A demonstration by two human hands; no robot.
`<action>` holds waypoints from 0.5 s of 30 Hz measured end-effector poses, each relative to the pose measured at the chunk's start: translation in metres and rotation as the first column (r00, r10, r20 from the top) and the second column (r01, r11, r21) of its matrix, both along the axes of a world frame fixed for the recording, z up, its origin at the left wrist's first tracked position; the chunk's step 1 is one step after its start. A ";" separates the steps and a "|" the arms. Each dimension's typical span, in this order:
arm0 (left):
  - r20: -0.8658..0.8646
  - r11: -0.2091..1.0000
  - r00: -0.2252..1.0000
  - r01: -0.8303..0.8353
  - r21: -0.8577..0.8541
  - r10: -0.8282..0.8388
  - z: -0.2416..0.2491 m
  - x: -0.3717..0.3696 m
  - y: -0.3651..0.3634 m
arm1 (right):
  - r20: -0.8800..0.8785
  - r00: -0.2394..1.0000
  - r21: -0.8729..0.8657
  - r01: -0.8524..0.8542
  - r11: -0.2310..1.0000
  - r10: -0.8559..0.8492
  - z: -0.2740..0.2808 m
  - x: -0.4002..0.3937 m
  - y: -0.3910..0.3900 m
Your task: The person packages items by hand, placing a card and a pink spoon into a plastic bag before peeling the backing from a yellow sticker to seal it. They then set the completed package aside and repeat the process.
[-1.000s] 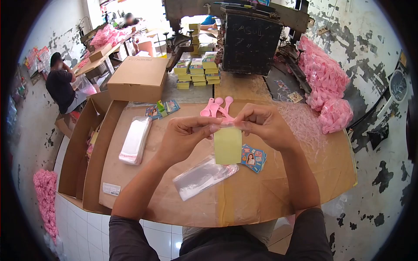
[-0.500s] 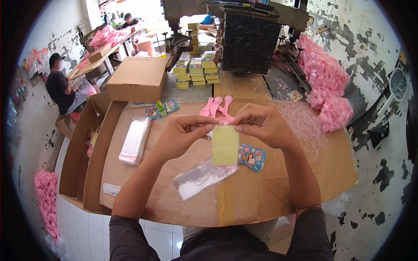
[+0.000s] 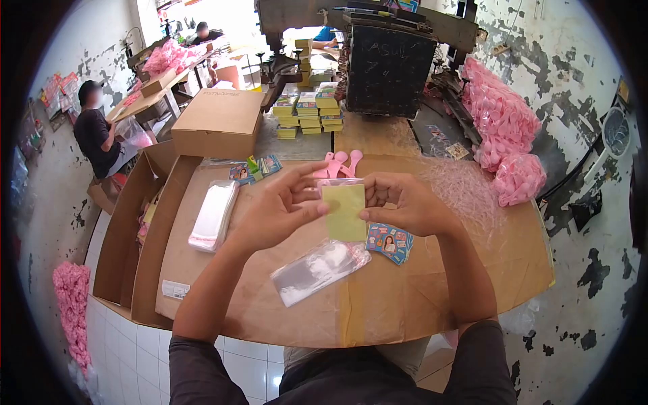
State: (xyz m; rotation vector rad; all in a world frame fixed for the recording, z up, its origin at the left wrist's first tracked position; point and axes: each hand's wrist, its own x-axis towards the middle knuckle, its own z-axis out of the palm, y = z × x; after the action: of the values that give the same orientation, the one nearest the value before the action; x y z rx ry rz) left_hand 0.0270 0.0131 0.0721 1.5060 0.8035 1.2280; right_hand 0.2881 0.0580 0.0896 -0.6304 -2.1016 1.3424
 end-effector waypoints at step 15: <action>0.325 0.799 0.731 -0.568 -0.196 0.600 -0.074 -0.163 -0.066 | 0.484 0.831 0.418 0.054 0.907 -0.273 -0.060 0.065 0.020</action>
State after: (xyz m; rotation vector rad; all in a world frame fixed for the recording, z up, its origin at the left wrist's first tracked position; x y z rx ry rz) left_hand -0.1355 -0.0532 -0.0014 0.9080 1.0949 1.8572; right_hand 0.3526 0.0777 0.0295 -1.0775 -2.5779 0.6509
